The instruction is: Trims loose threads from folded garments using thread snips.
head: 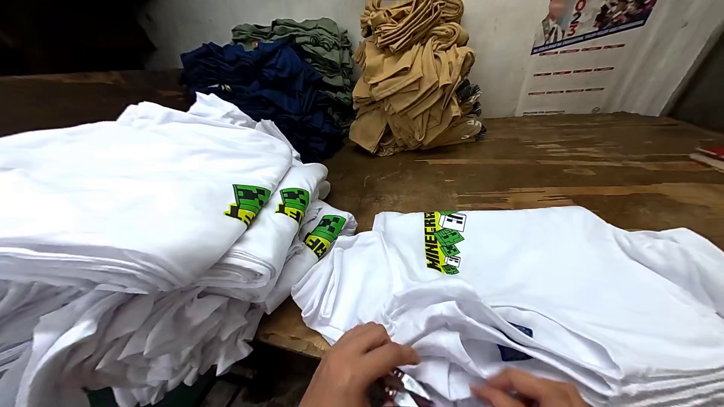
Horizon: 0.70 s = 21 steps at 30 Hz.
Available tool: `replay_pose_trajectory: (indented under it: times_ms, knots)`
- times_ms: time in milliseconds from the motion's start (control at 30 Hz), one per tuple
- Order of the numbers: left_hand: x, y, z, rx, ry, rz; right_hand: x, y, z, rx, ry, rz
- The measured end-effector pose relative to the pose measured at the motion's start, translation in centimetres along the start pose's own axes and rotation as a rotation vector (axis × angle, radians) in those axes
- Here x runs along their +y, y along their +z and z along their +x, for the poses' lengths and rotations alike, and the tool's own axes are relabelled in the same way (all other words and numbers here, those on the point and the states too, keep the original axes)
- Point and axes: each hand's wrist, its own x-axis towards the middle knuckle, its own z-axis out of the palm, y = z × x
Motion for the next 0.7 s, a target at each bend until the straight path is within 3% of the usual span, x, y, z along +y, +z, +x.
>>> replay_pose_trajectory:
  times_ms: [133,267,367,467,600,700]
  knots:
    - [2.8,-0.9,1.6,-0.081,-0.327,-0.11,-1.7,1.6,1.8,-0.123,0.028,-0.198]
    - [3.9,0.2,2.8,-0.238,-0.624,-0.298,-1.5,2.7,1.8,0.014,-0.042,0.067]
    - [4.1,1.2,2.5,-0.061,-0.578,-0.486,-1.1,2.8,1.8,0.115,0.038,0.32]
    - [4.0,1.4,2.3,-0.024,-0.527,-0.506,-0.2,2.1,1.9,0.115,0.184,0.483]
    - [4.3,0.6,2.3,-0.054,-0.489,-0.29,0.2,1.6,1.7,0.091,0.313,0.567]
    - [5.3,-0.3,2.4,-0.047,-0.339,-0.004,0.1,1.7,1.7,0.111,0.3,0.575]
